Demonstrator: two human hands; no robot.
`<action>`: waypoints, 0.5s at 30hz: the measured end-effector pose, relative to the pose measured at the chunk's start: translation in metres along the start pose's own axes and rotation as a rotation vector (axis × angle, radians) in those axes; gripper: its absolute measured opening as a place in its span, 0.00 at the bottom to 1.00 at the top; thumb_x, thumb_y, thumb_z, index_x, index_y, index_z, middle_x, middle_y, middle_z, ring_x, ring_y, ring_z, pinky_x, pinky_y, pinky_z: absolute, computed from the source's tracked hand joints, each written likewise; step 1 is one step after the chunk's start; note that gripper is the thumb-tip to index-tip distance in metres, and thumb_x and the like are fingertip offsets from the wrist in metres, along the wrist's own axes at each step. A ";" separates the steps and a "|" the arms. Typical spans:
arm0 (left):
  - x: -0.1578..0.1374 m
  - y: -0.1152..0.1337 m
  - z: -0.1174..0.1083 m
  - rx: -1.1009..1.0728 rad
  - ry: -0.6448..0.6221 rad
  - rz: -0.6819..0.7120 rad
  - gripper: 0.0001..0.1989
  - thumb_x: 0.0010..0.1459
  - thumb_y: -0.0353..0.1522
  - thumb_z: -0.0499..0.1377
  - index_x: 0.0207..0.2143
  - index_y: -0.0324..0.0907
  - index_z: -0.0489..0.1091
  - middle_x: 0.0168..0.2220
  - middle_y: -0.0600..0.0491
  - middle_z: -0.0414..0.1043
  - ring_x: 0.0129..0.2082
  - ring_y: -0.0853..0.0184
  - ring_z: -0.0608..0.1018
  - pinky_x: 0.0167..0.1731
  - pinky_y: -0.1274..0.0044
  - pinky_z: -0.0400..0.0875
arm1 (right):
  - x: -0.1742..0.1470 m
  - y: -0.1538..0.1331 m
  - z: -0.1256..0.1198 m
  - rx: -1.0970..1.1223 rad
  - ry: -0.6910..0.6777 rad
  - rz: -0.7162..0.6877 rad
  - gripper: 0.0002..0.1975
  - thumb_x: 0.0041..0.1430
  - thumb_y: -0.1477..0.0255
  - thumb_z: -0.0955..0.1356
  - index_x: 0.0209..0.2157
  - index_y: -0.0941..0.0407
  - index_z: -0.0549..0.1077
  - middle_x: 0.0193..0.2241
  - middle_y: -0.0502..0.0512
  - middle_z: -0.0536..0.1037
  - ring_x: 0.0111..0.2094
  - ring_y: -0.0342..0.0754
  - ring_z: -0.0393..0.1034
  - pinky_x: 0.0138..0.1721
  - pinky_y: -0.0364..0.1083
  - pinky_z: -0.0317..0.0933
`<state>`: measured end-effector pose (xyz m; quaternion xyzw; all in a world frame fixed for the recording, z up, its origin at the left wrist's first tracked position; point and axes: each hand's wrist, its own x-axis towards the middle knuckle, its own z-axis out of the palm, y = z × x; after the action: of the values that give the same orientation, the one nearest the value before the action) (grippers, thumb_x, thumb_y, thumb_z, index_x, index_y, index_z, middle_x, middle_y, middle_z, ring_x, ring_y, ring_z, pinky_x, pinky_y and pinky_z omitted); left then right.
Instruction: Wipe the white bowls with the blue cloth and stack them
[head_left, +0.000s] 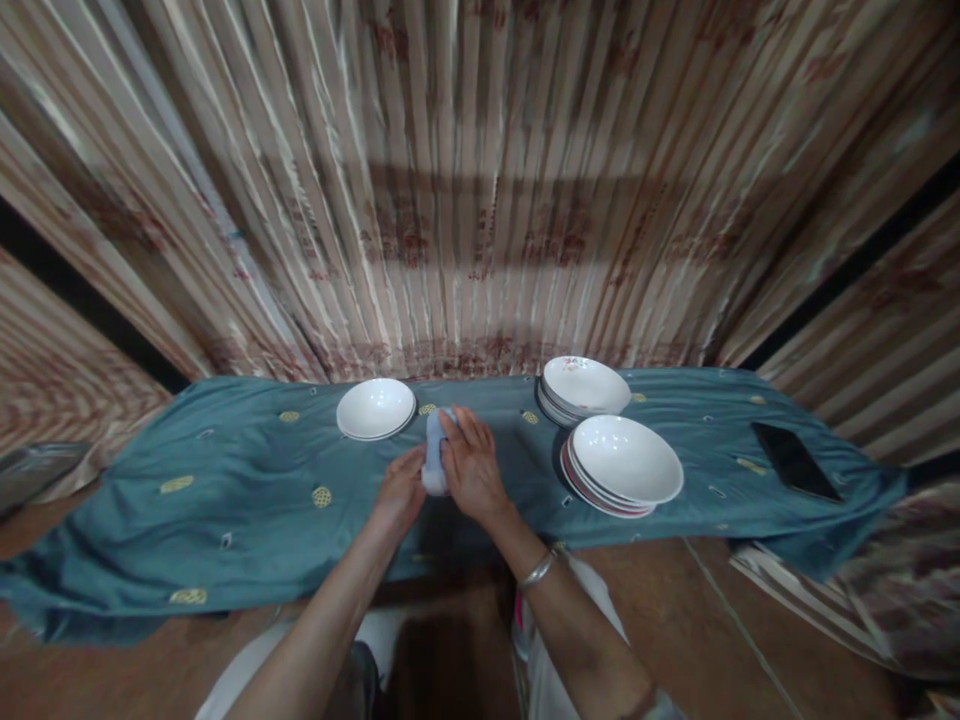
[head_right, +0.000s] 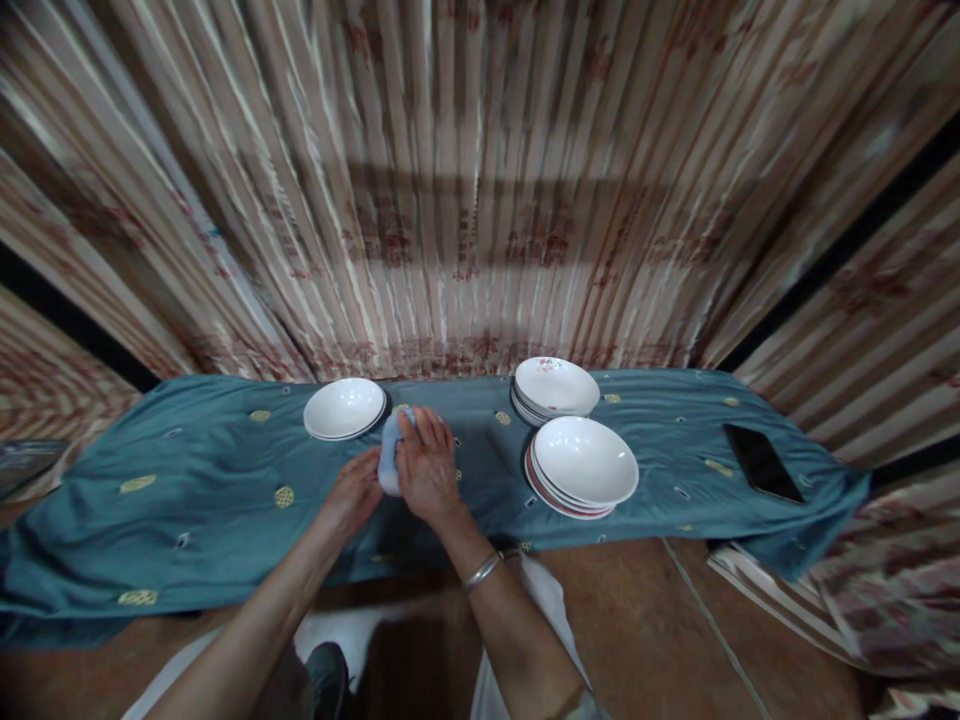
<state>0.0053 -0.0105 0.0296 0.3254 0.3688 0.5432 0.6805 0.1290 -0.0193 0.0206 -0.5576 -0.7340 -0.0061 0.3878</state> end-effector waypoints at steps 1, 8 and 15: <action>-0.001 0.000 0.000 -0.013 -0.004 -0.012 0.09 0.41 0.34 0.69 0.26 0.39 0.75 0.30 0.47 0.81 0.45 0.54 0.81 0.44 0.68 0.75 | 0.001 0.005 0.001 0.025 0.014 0.025 0.24 0.70 0.71 0.56 0.63 0.59 0.64 0.64 0.64 0.64 0.67 0.53 0.54 0.66 0.56 0.50; -0.006 0.001 -0.002 -0.016 0.014 -0.076 0.16 0.38 0.37 0.74 0.28 0.38 0.76 0.27 0.49 0.80 0.39 0.56 0.82 0.43 0.69 0.75 | 0.013 0.051 0.014 0.295 -0.007 0.294 0.23 0.70 0.73 0.53 0.59 0.59 0.69 0.59 0.63 0.72 0.62 0.49 0.64 0.64 0.54 0.58; -0.006 0.000 -0.001 -0.026 0.029 -0.078 0.18 0.36 0.37 0.75 0.28 0.37 0.76 0.26 0.49 0.80 0.36 0.59 0.82 0.42 0.71 0.74 | 0.009 0.050 0.012 0.234 0.019 0.338 0.22 0.71 0.71 0.54 0.58 0.62 0.69 0.60 0.69 0.70 0.64 0.54 0.62 0.65 0.58 0.56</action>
<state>0.0036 -0.0165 0.0301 0.2941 0.3840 0.5257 0.6998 0.1628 0.0119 -0.0038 -0.6241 -0.6219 0.1390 0.4522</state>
